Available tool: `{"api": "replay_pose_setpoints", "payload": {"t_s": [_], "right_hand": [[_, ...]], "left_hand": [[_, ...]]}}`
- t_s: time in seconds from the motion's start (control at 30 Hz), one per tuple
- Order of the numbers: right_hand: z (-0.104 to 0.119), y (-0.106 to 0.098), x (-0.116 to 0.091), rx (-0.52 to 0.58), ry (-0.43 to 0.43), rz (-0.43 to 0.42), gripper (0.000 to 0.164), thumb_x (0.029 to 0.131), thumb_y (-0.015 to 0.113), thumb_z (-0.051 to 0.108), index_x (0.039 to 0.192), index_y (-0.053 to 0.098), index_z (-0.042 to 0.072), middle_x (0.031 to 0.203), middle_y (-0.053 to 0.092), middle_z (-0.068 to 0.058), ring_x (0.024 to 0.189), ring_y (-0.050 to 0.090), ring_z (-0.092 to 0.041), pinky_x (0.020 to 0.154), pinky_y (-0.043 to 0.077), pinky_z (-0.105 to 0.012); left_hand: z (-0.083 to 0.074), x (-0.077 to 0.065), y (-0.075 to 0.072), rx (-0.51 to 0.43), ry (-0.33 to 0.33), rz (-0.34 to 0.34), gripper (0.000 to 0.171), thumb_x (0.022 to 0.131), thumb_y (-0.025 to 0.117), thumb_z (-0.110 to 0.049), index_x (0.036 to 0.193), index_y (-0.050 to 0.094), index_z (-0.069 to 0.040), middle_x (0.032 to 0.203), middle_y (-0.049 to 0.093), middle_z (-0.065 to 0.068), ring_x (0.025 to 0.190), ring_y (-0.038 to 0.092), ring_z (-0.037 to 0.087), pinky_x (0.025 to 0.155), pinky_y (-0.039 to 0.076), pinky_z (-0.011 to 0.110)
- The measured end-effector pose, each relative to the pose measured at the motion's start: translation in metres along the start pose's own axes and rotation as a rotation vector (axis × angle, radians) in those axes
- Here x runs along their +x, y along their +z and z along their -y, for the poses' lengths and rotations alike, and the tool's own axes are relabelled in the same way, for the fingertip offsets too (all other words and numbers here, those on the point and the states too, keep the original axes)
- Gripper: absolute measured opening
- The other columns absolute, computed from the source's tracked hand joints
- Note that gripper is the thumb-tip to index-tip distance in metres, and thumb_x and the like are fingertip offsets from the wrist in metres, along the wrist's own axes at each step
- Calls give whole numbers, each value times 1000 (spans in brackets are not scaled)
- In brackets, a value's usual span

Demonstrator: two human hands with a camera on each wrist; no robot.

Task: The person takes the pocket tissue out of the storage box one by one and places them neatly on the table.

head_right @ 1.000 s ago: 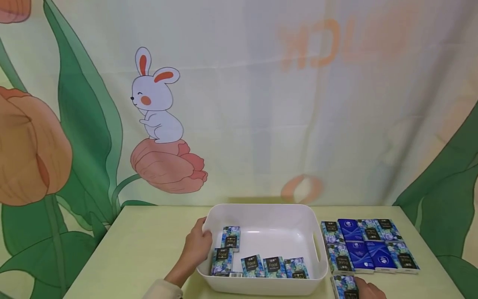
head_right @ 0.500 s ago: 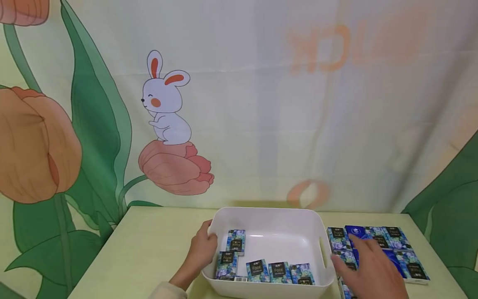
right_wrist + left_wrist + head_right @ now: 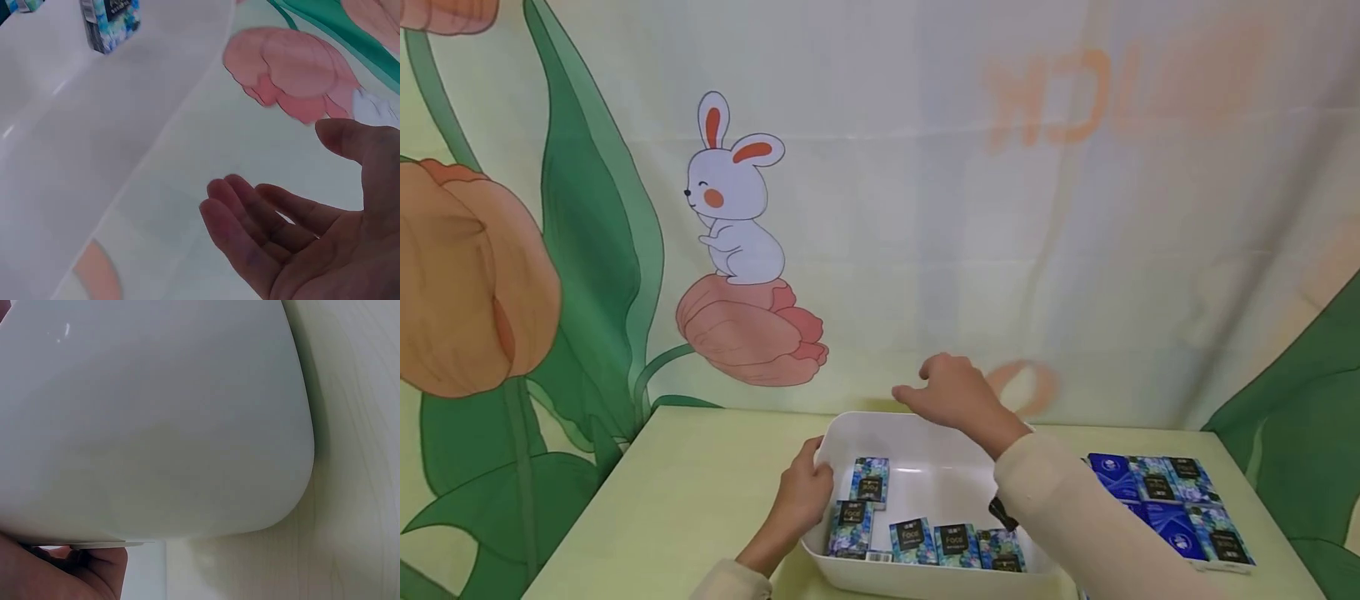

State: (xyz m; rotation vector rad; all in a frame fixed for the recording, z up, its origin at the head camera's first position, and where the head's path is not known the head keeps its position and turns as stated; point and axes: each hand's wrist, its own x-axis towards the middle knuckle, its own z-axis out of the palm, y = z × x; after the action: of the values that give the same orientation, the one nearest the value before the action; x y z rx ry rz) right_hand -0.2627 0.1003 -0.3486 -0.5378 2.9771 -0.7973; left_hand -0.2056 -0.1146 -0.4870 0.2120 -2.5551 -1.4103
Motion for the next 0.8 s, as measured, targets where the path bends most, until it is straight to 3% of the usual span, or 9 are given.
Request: {"api": "replay_pose_setpoints", "payload": {"t_s": [0.1,0.17,0.2,0.23,0.4,0.5,0.6,0.8], "right_hand": [[10,23,12,-23,6,67,44,91,69,44,86,74,0,72,65,-5,58,58,-17,55,47,-33],[15,41,16,-41,-1,101,45,89,72,44,65,64,6,53,46,2,46,41,-13,48,36,-29],[18,51,18,-37,5,125,46,88,74,44,62,58,8,50,39,3,44,37,-13,46,33,-29],[19,60,19,-31,11,144,48,86,75,44,61,54,9,50,36,3,43,36,-13,44,33,-28],[21,99,24,-12,88,225,44,81,81,42,87,63,3,66,56,-5,50,59,-24,45,49,-35],[19,118,27,-69,116,253,47,79,82,46,85,64,2,64,52,-4,51,61,-27,45,50,-38],[19,136,28,-130,83,255,49,78,81,50,76,64,4,58,47,-2,50,57,-23,47,49,-36],[25,152,26,-210,-41,176,43,77,82,43,82,68,3,66,55,-2,67,53,-19,69,50,-34]], "left_hand": [[-1,1,0,1,-1,19,43,98,49,-5,140,51,0,114,67,25,85,63,30,74,53,54],[-1,1,0,8,2,24,42,98,49,-5,140,50,0,114,68,25,85,63,30,75,53,53],[-1,1,0,10,5,24,42,98,49,-5,140,50,1,113,68,25,84,63,29,75,53,53],[-1,1,0,11,8,26,42,98,49,-4,140,50,1,112,68,25,82,62,29,73,53,52],[0,2,-2,7,26,23,43,97,48,-3,139,50,2,104,68,24,69,58,24,59,49,41],[1,2,-2,-1,28,17,43,96,48,-3,138,52,1,103,69,24,65,56,24,55,45,38],[1,1,-3,1,31,9,42,95,48,-2,137,53,1,105,69,25,70,59,25,59,47,40],[2,2,-3,0,37,-2,42,95,49,-2,136,55,1,102,69,24,74,61,28,63,50,43]]}}
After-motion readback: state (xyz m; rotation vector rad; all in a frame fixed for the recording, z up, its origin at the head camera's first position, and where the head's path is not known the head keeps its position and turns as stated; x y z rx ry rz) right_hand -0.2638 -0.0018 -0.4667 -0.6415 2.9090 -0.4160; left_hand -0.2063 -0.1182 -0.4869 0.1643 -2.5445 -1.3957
